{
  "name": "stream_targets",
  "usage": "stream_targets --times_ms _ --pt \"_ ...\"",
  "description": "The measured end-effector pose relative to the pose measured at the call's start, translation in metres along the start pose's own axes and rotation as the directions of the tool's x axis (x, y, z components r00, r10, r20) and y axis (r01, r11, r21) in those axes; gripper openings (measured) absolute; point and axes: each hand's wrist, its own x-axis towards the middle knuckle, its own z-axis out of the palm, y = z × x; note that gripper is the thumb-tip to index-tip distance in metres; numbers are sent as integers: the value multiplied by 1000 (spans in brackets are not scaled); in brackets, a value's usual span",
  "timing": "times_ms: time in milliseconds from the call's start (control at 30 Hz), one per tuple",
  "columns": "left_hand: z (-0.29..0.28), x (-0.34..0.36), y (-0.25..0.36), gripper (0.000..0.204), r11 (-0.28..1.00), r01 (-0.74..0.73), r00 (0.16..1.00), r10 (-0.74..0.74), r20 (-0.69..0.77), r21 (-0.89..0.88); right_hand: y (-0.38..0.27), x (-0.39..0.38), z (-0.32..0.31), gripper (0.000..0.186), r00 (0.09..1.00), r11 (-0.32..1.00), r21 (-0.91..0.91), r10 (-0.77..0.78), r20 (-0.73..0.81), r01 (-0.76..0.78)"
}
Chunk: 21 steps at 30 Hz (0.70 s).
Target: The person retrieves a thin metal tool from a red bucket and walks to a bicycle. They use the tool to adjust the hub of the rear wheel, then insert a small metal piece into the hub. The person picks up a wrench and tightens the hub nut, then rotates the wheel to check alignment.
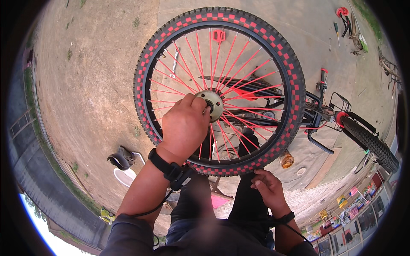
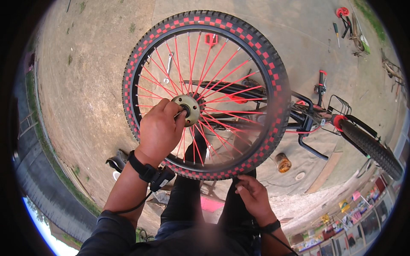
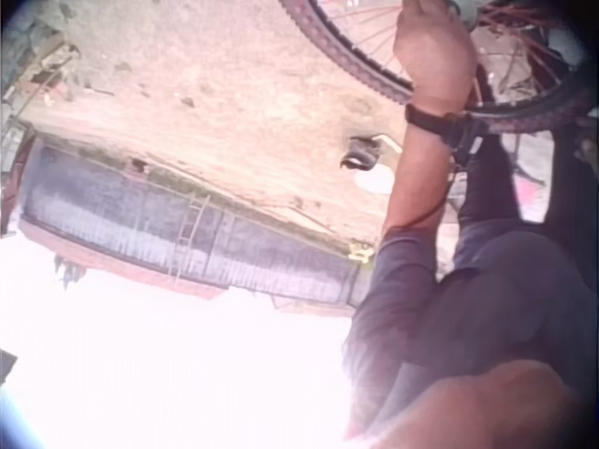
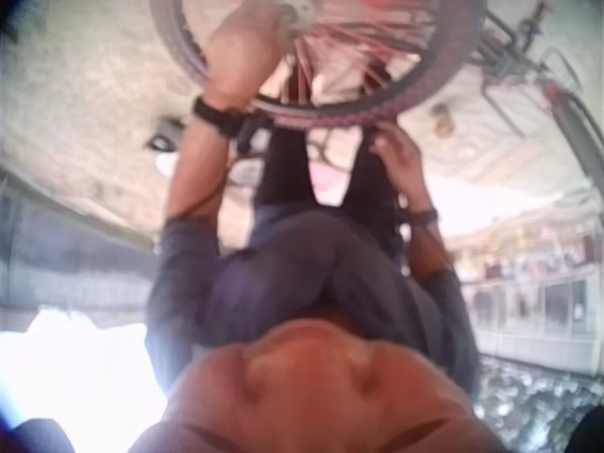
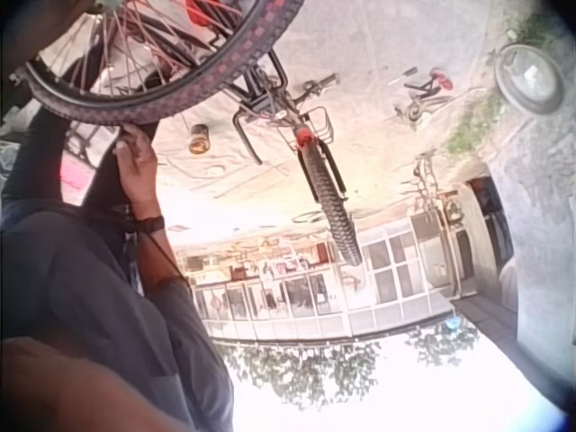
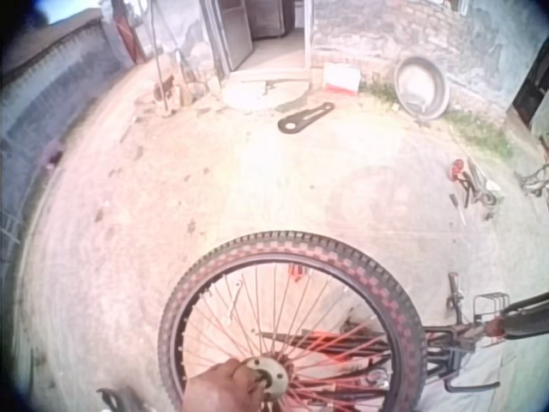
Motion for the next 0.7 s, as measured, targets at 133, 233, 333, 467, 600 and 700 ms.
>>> stream_targets --times_ms 133,233,333,467,600,700 --pt "3 -2 -1 14 1000 -12 1000 12 -20 -8 0 -1 -1 33 1000 1000 -17 2 -1 -2" --pt "6 -3 -4 14 999 -17 999 16 -37 -35 0 -1 -1 33 1000 1000 -15 2 1 -2" --pt "5 -4 -4 13 997 -15 998 11 -61 -73 0 -1 -2 33 1000 1000 -15 -3 3 3" --pt "1 -6 -3 12 994 -18 997 10 -75 -110 2 -1 -3 33 1000 1000 -22 -10 8 11" --pt "-4 -10 -3 14 995 -35 996 27 -88 -96 2 0 -3 33 1000 1000 -27 -15 6 16" --pt "-9 -12 -1 15 995 -32 996 25 -81 -91 5 0 -4 33 1000 1000 -19 -24 9 24"
